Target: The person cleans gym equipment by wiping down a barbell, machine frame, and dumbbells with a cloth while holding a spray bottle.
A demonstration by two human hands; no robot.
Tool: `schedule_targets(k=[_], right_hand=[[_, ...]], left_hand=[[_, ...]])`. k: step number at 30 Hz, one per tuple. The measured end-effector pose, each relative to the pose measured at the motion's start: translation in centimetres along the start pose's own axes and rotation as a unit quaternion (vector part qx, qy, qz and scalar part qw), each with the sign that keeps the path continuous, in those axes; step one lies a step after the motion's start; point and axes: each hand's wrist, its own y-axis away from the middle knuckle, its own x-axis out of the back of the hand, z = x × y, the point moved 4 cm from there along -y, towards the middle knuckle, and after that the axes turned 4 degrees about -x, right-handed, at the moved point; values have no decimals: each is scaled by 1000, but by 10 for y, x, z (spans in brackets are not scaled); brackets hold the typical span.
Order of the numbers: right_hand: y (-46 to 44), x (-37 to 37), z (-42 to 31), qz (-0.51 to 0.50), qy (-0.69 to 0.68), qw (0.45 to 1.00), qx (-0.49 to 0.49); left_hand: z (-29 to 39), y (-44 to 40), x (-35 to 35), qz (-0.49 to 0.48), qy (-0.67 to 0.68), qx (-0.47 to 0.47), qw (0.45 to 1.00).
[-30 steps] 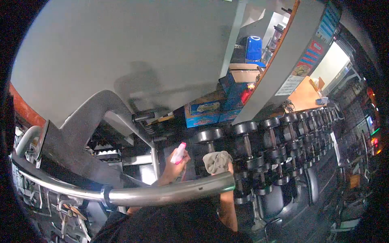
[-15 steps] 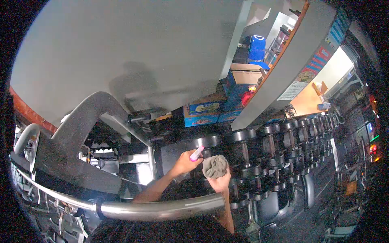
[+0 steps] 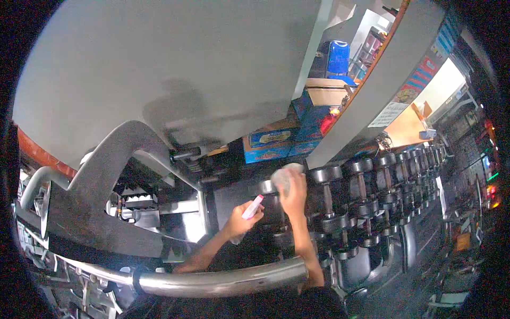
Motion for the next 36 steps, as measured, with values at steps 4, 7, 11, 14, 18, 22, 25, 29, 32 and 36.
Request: schedule_targets(k=[4,7,11,14,18,22,25,29,32,36], right_hand=[[-13,-31,-42,-131,132,979,79],[9,-84,-52,-239,291,907,189],[36,-146,-50,-366,483,760,236],[51,-167,-48,-435,574,649,244],[41,-169,-47,-499,542,637,228],[30,-147,-38,-401,401,790,233],[11,-97,-56,-280,268,890,240],[-7,-34,-54,-134,156,969,140],[-8,-5,-20,-78,135,986,-51],[19,-19,96,-66,-43,928,-364]], left_hand=[[3,19,9,15,23,-28,999],[-8,36,21,65,-18,17,998],[-19,51,37,79,23,69,994],[-12,59,48,114,36,87,989],[-4,68,58,149,41,82,985],[-3,71,62,147,4,65,987],[-8,71,60,142,-9,60,988],[-14,69,51,120,25,54,991],[-21,65,44,102,33,48,993],[-16,58,34,86,25,49,995]])
